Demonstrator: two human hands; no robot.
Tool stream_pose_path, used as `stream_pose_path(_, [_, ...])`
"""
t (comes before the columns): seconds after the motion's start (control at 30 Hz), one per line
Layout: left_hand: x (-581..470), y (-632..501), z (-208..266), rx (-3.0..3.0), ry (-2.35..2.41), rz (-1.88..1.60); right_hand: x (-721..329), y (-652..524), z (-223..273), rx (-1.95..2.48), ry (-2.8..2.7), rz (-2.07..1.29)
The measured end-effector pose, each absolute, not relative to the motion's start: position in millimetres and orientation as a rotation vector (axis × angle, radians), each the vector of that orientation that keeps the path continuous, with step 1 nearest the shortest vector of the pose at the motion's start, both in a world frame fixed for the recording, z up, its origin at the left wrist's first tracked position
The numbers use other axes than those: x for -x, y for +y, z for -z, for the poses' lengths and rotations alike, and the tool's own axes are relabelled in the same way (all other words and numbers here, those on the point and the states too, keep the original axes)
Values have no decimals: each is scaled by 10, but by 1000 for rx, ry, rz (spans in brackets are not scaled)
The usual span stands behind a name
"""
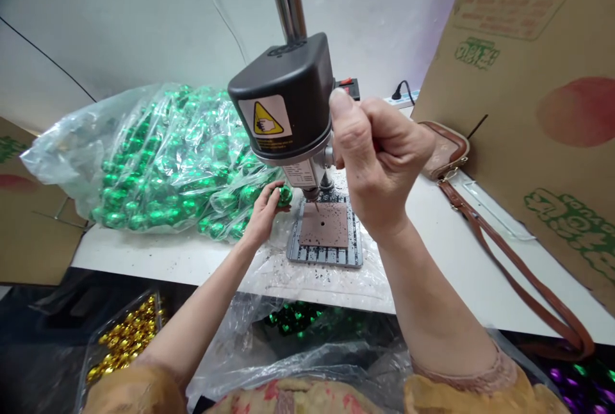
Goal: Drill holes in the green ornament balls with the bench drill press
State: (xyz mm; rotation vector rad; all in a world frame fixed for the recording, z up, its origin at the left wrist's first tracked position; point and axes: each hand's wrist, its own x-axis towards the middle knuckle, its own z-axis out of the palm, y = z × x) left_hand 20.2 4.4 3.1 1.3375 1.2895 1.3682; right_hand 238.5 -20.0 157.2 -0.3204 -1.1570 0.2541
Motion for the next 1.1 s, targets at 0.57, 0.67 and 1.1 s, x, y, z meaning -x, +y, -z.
stream_pose_path(0.57, [-446, -457, 29, -1027, 925, -1079, -2388, -244, -1540, 526, -1198, -248])
stream_pose_path(0.67, [-442, -435, 18, -965, 912, -1082, -2387, -250, -1545, 486, -1188, -285])
stream_pose_path(1.1, [-589, -144, 267, -1206, 1025, -1322, -2413, -288, -1562, 493, -1213, -324])
